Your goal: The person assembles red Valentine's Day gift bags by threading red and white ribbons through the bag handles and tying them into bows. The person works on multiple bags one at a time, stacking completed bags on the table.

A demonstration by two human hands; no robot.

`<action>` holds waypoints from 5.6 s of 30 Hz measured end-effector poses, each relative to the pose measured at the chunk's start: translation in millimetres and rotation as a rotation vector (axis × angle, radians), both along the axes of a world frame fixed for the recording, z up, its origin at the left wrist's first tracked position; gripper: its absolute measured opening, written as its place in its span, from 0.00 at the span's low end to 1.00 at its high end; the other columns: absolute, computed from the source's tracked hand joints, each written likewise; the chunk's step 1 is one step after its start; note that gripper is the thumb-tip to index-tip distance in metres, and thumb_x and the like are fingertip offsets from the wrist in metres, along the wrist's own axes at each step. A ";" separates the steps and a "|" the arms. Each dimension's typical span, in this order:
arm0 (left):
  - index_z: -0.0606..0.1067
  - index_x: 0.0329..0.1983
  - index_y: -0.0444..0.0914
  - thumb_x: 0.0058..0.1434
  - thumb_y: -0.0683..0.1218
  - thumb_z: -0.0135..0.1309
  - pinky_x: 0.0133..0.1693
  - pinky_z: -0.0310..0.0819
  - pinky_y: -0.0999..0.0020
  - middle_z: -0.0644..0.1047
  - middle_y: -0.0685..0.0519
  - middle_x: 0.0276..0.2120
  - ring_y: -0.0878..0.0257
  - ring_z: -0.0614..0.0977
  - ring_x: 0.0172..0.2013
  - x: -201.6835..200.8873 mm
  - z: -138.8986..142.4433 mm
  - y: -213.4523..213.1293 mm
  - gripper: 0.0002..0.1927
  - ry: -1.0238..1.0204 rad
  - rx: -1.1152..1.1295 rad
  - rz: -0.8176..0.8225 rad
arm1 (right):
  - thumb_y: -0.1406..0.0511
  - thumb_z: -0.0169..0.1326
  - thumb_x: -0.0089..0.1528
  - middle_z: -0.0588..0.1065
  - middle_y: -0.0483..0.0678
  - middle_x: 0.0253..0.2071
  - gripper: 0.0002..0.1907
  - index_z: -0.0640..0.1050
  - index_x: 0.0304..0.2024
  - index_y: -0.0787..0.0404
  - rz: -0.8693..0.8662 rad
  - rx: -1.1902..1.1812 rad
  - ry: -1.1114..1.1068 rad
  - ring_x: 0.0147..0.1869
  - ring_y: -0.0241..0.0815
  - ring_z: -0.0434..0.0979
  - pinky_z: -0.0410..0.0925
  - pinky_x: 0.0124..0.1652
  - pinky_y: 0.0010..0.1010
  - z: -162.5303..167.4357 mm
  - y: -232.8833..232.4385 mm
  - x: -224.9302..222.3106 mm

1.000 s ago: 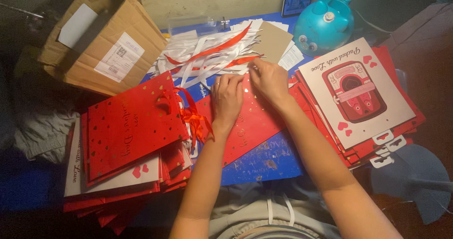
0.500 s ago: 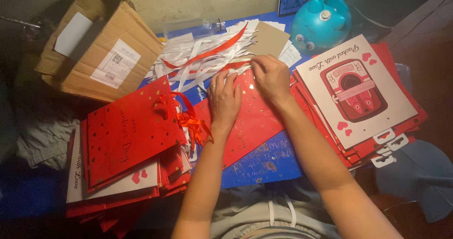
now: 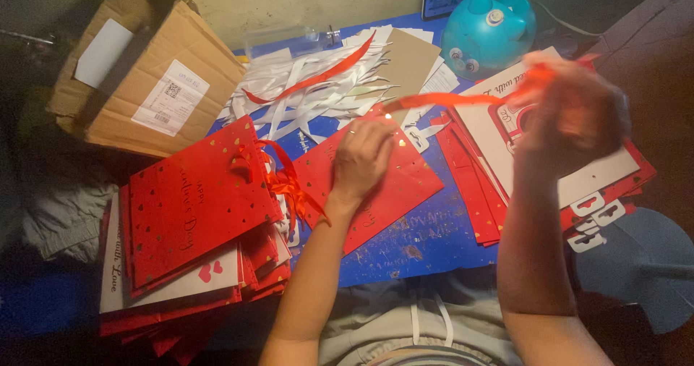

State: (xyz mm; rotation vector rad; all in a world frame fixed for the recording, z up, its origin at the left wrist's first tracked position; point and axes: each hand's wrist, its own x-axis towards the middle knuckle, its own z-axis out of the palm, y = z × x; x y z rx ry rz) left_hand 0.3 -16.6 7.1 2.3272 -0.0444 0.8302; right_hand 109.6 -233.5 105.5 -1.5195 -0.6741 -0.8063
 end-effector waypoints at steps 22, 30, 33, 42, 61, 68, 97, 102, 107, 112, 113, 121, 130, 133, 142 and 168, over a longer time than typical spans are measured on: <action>0.77 0.49 0.39 0.56 0.56 0.63 0.38 0.73 0.54 0.73 0.46 0.34 0.50 0.77 0.38 2.2 2.7 -26.9 0.22 0.187 0.162 -0.036 | 0.70 0.54 0.67 0.82 0.51 0.41 0.12 0.77 0.53 0.64 0.318 -0.471 0.513 0.44 0.39 0.84 0.73 0.43 0.27 -70.9 62.9 6.5; 0.76 0.44 0.38 0.61 0.51 0.61 0.38 0.74 0.55 0.73 0.49 0.34 0.52 0.78 0.39 2.8 0.0 -23.7 0.14 0.168 0.159 0.001 | 0.62 0.56 0.63 0.82 0.52 0.37 0.09 0.82 0.40 0.61 0.279 -0.786 0.502 0.40 0.52 0.82 0.72 0.41 0.40 -65.3 68.0 -1.8; 0.77 0.45 0.39 0.61 0.48 0.60 0.36 0.73 0.55 0.74 0.48 0.32 0.51 0.78 0.37 1.8 2.8 -22.4 0.12 0.166 0.140 -0.016 | 0.63 0.56 0.63 0.81 0.54 0.35 0.08 0.80 0.38 0.63 0.245 -0.837 0.483 0.40 0.56 0.81 0.71 0.41 0.44 -68.3 65.9 2.3; 0.74 0.38 0.39 0.60 0.48 0.62 0.39 0.74 0.56 0.78 0.51 0.34 0.53 0.80 0.37 -2.2 4.1 -17.6 0.11 0.176 -0.021 0.010 | 0.63 0.55 0.64 0.80 0.55 0.33 0.08 0.78 0.37 0.62 0.177 -0.826 0.403 0.38 0.60 0.80 0.70 0.39 0.49 -77.2 65.9 0.7; 0.67 0.46 0.38 0.63 0.43 0.64 0.37 0.75 0.58 0.76 0.49 0.33 0.52 0.79 0.33 -26.9 36.1 -11.7 0.17 -0.236 0.000 -0.092 | 0.71 0.54 0.68 0.76 0.41 0.34 0.04 0.78 0.44 0.66 0.825 0.031 0.953 0.35 0.26 0.69 0.64 0.35 0.19 -60.6 58.1 4.7; 0.70 0.43 0.40 0.61 0.41 0.64 0.34 0.74 0.60 0.76 0.51 0.31 0.54 0.79 0.31 -36.9 58.4 -11.8 0.13 -0.312 0.114 -0.115 | 0.68 0.54 0.69 0.79 0.47 0.37 0.05 0.74 0.46 0.63 0.772 0.482 0.838 0.37 0.30 0.75 0.68 0.39 0.22 -78.0 48.2 14.3; 0.72 0.45 0.36 0.59 0.42 0.57 0.34 0.81 0.63 0.83 0.48 0.31 0.57 0.87 0.31 -9.5 12.0 0.5 0.12 0.340 -0.503 0.226 | 0.68 0.57 0.63 0.79 0.47 0.36 0.06 0.79 0.39 0.66 0.854 -0.480 0.877 0.40 0.33 0.78 0.72 0.41 0.27 -85.7 80.5 -3.3; 0.72 0.43 0.36 0.58 0.41 0.59 0.33 0.80 0.65 0.83 0.48 0.29 0.60 0.87 0.29 -9.1 10.4 4.3 0.11 0.328 -0.540 0.192 | 0.68 0.59 0.60 0.78 0.48 0.38 0.06 0.80 0.38 0.66 0.782 -0.607 0.741 0.43 0.35 0.80 0.72 0.43 0.28 -87.7 79.2 -3.7; 0.73 0.42 0.36 0.58 0.41 0.60 0.31 0.79 0.67 0.83 0.49 0.27 0.63 0.86 0.28 -6.9 7.0 2.4 0.11 0.391 -0.623 0.217 | 0.68 0.59 0.59 0.78 0.48 0.38 0.06 0.80 0.38 0.65 0.765 -0.627 0.688 0.43 0.37 0.80 0.72 0.44 0.30 -88.8 79.3 -3.7; 0.72 0.43 0.35 0.59 0.40 0.59 0.33 0.79 0.71 0.82 0.51 0.29 0.66 0.85 0.30 -7.4 0.3 2.1 0.11 0.322 -0.682 0.143 | 0.67 0.59 0.59 0.77 0.48 0.37 0.06 0.79 0.37 0.64 0.721 -0.665 0.663 0.42 0.39 0.80 0.71 0.43 0.31 -90.2 78.1 -2.7; 0.72 0.44 0.35 0.59 0.40 0.59 0.33 0.79 0.71 0.82 0.50 0.30 0.66 0.85 0.30 -7.0 -1.9 3.0 0.11 0.328 -0.717 0.121 | 0.67 0.60 0.59 0.77 0.49 0.37 0.07 0.79 0.37 0.64 0.716 -0.665 0.617 0.43 0.40 0.80 0.71 0.44 0.31 -90.8 78.1 -2.1; 0.72 0.45 0.34 0.59 0.40 0.60 0.37 0.78 0.74 0.80 0.51 0.35 0.69 0.82 0.33 -3.9 -20.1 14.2 0.13 0.389 -0.829 0.031 | 0.66 0.62 0.58 0.76 0.50 0.37 0.07 0.81 0.36 0.62 0.683 -0.715 0.514 0.42 0.45 0.79 0.70 0.44 0.33 -92.1 77.0 -2.2; 0.73 0.48 0.33 0.60 0.41 0.59 0.40 0.79 0.74 0.81 0.51 0.37 0.69 0.83 0.36 -4.3 -18.0 16.4 0.15 0.413 -0.851 -0.016 | 0.66 0.62 0.57 0.78 0.49 0.37 0.08 0.80 0.36 0.63 0.673 -0.708 0.664 0.42 0.40 0.80 0.71 0.42 0.31 -87.0 79.1 -6.6; 0.74 0.49 0.32 0.60 0.42 0.60 0.40 0.80 0.73 0.82 0.50 0.37 0.68 0.84 0.36 -4.9 -15.2 16.7 0.16 0.419 -0.845 -0.031 | 0.66 0.62 0.57 0.78 0.49 0.36 0.08 0.80 0.36 0.63 0.641 -0.751 0.612 0.42 0.40 0.80 0.70 0.42 0.32 -87.9 79.8 -6.2; 0.75 0.43 0.32 0.59 0.42 0.66 0.39 0.80 0.72 0.82 0.50 0.36 0.67 0.84 0.36 -3.7 -20.8 24.0 0.14 0.482 -0.953 -0.143 | 0.66 0.61 0.58 0.80 0.47 0.35 0.08 0.80 0.37 0.63 0.801 -0.683 0.915 0.40 0.36 0.79 0.71 0.40 0.30 -88.6 72.0 0.8; 0.62 0.48 0.37 0.73 0.43 0.42 0.33 0.83 0.67 0.80 0.41 0.36 0.58 0.85 0.33 5.0 -19.6 27.8 0.06 0.312 -1.173 -0.050 | 0.67 0.52 0.67 0.74 0.43 0.30 0.06 0.74 0.37 0.64 0.896 -0.535 1.032 0.32 0.32 0.73 0.68 0.32 0.28 -89.4 73.6 1.7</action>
